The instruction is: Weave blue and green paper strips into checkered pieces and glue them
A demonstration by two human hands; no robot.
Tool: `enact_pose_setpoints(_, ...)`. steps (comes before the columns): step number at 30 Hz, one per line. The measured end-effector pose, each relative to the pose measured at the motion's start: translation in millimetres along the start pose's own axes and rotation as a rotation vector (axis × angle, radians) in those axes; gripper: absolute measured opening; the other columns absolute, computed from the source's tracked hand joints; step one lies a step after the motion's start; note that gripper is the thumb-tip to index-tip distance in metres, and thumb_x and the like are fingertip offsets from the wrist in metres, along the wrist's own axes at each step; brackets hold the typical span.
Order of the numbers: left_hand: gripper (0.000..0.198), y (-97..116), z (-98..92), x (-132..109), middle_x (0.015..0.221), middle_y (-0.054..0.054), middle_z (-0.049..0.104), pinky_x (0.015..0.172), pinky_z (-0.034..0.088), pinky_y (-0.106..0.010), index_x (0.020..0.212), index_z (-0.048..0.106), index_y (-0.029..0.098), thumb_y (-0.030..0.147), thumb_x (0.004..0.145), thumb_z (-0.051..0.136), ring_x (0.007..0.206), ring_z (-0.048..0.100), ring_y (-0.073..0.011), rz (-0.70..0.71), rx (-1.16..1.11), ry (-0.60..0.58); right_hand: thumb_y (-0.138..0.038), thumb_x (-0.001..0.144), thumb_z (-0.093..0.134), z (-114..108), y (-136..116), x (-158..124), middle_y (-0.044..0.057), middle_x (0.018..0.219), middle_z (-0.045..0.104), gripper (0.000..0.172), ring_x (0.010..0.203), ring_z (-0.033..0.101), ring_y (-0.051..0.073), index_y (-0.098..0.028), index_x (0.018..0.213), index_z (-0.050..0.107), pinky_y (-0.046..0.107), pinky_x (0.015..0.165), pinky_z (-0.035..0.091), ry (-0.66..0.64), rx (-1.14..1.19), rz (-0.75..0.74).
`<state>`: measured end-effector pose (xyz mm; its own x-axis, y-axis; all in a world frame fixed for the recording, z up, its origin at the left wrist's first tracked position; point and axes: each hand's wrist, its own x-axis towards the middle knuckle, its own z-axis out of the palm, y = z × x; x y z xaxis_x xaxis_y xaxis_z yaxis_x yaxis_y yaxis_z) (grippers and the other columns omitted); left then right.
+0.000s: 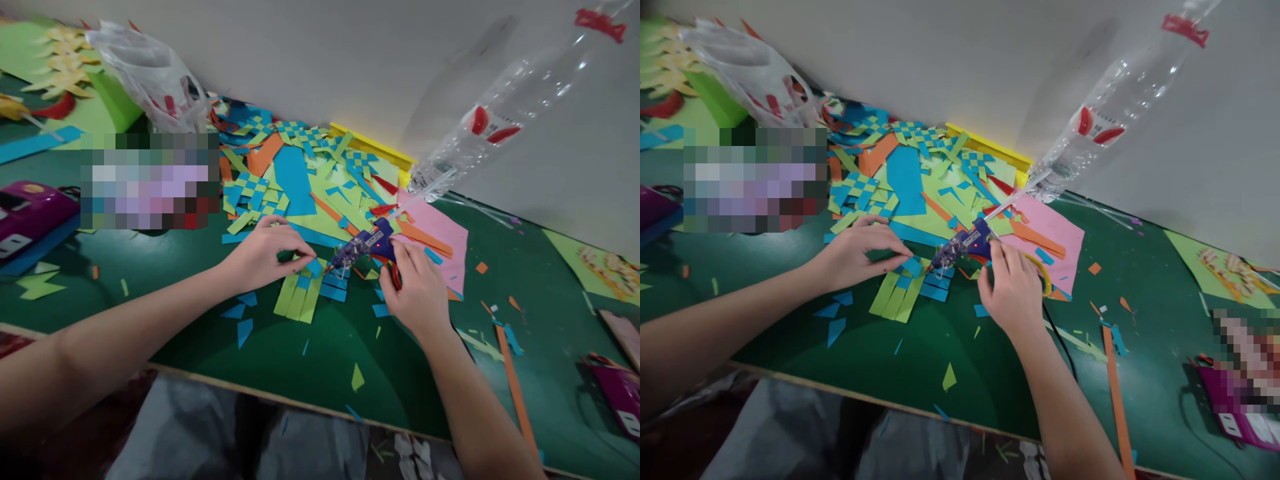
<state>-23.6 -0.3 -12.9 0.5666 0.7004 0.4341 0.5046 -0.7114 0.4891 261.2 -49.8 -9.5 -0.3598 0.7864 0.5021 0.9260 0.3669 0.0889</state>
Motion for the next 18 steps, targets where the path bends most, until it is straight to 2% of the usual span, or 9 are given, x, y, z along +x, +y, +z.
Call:
enact_pose_setpoints(11, 0.017, 1.3, -0.4, 0.6, 0.081, 0.003, 0.074, 0.104, 0.033, -0.039, 0.082, 0.071, 0.024, 0.032, 0.089, 0.057, 0.075, 0.067, -0.013, -0.005, 0.001, -0.013, -0.023, 0.091, 0.044, -0.1, 0.0, -0.5, 0.02, 0.115, 0.063, 0.045, 0.103, 0.061, 0.031, -0.009, 0.133, 0.049, 0.045, 0.083, 0.052, -0.007, -0.008, -0.024)
enact_pose_setpoints(18, 0.016, -0.5, 0.5, -0.1, 0.081, 0.003, 0.074, 0.104, 0.033, -0.038, 0.082, 0.07, 0.025, 0.031, 0.089, 0.057, 0.076, 0.067, -0.0129, 0.01, 0.0, -0.01, -0.023, 0.091, 0.043, -2.7, -2.2, 2.0, 0.018, 0.111, 0.065, 0.042, 0.096, 0.063, 0.029, -0.009, 0.13, 0.052, 0.043, 0.081, 0.053, 0.007, -0.035, -0.039)
